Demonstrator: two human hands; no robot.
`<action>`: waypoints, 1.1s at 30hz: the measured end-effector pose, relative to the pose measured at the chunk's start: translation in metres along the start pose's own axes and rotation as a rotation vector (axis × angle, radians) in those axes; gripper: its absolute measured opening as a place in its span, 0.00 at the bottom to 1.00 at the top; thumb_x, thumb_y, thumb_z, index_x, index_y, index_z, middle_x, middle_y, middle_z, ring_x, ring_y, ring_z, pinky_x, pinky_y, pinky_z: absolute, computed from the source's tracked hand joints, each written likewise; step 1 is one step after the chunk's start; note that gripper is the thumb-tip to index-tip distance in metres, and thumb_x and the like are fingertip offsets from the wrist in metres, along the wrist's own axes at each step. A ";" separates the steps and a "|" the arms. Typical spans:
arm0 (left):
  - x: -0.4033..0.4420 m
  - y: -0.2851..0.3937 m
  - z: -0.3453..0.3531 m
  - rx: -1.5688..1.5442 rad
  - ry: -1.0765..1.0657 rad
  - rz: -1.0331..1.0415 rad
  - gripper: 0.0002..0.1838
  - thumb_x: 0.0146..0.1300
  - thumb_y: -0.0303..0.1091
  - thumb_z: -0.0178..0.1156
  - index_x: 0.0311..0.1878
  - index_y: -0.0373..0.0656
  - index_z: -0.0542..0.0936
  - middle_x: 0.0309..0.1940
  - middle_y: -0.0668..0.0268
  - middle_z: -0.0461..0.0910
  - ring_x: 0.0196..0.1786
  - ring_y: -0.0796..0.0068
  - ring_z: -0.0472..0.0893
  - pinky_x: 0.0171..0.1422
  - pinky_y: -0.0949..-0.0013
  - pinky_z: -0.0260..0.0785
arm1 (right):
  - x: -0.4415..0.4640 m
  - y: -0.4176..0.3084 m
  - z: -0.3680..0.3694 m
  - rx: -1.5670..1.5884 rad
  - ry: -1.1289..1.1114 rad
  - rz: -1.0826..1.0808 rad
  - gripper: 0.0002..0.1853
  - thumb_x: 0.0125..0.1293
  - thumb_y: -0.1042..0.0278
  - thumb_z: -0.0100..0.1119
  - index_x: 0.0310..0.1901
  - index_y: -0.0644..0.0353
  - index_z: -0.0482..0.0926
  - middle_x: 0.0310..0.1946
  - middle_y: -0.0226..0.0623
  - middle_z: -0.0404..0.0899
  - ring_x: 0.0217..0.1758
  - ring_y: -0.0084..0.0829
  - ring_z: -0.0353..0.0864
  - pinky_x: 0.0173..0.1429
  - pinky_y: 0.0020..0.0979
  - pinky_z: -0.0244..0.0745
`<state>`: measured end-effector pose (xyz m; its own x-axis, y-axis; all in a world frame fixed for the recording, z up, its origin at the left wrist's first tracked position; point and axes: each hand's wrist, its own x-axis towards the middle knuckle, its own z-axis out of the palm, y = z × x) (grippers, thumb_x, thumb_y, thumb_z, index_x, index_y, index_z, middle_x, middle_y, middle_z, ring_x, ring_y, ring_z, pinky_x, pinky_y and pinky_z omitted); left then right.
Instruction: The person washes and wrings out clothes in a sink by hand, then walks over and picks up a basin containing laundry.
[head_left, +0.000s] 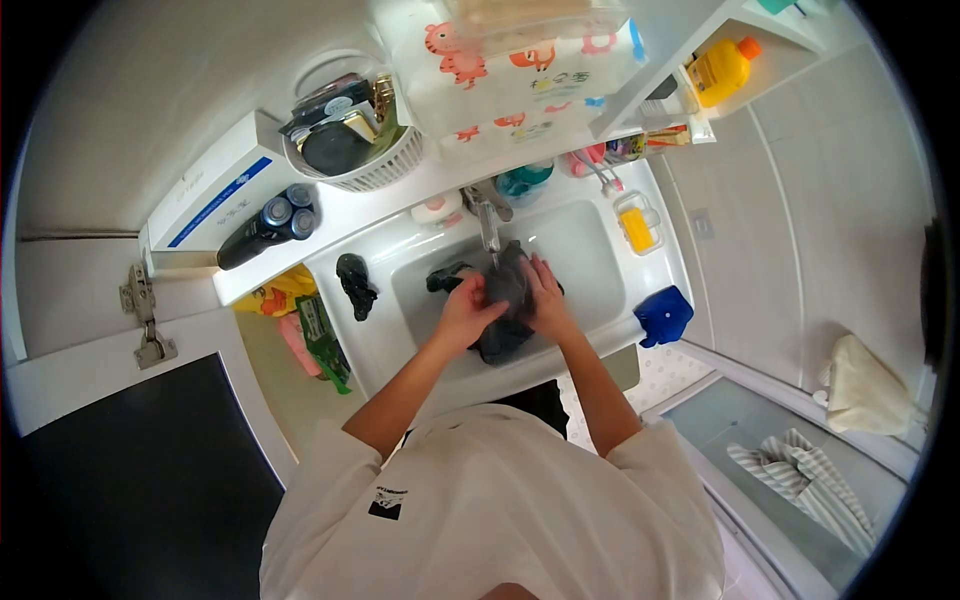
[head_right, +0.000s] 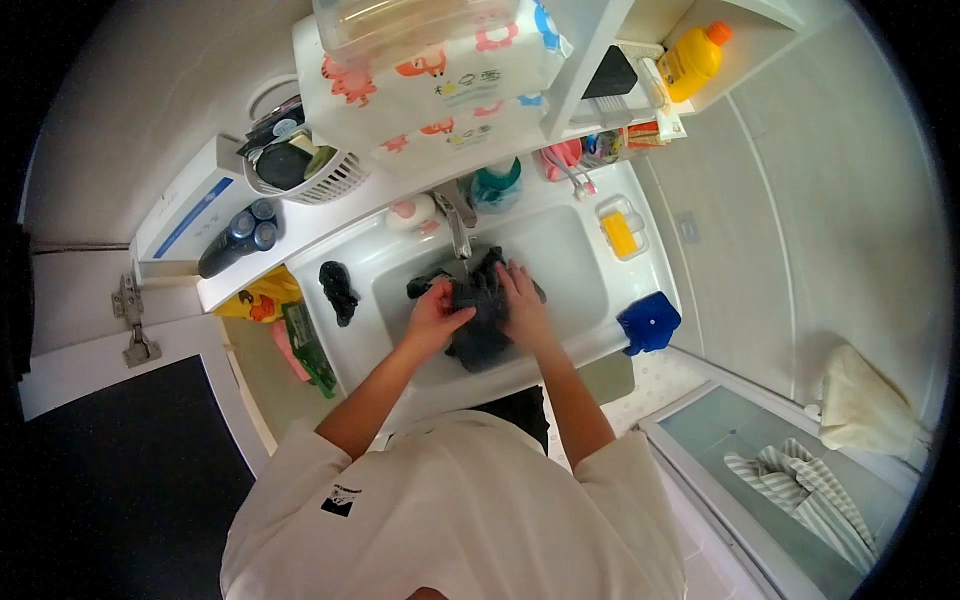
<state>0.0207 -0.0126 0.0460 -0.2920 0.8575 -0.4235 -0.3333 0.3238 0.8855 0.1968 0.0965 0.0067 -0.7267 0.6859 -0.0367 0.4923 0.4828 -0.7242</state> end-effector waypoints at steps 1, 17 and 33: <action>-0.011 0.016 0.005 -0.038 -0.018 -0.013 0.19 0.62 0.18 0.68 0.53 0.38 0.73 0.45 0.63 0.84 0.46 0.77 0.84 0.49 0.73 0.76 | 0.006 0.000 -0.001 -0.004 0.002 -0.048 0.46 0.43 0.80 0.71 0.69 0.53 0.69 0.72 0.48 0.65 0.75 0.56 0.64 0.78 0.51 0.62; -0.025 0.011 -0.091 0.639 0.590 0.054 0.23 0.50 0.41 0.82 0.37 0.40 0.78 0.24 0.72 0.78 0.28 0.80 0.76 0.34 0.73 0.70 | 0.006 0.006 0.003 0.022 -0.139 -0.051 0.23 0.52 0.68 0.75 0.51 0.58 0.79 0.46 0.44 0.81 0.57 0.51 0.79 0.62 0.49 0.74; 0.006 -0.054 -0.045 1.502 0.058 0.238 0.56 0.44 0.70 0.73 0.78 0.65 0.65 0.82 0.48 0.48 0.82 0.39 0.48 0.75 0.21 0.41 | -0.007 0.016 0.066 -0.411 -0.284 0.038 0.67 0.42 0.22 0.71 0.82 0.41 0.51 0.81 0.56 0.46 0.84 0.64 0.38 0.74 0.79 0.43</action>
<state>-0.0037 -0.0430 -0.0128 -0.2515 0.9420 -0.2223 0.9073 0.3094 0.2848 0.1782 0.0637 -0.0500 -0.7783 0.5595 -0.2850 0.6273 0.6742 -0.3898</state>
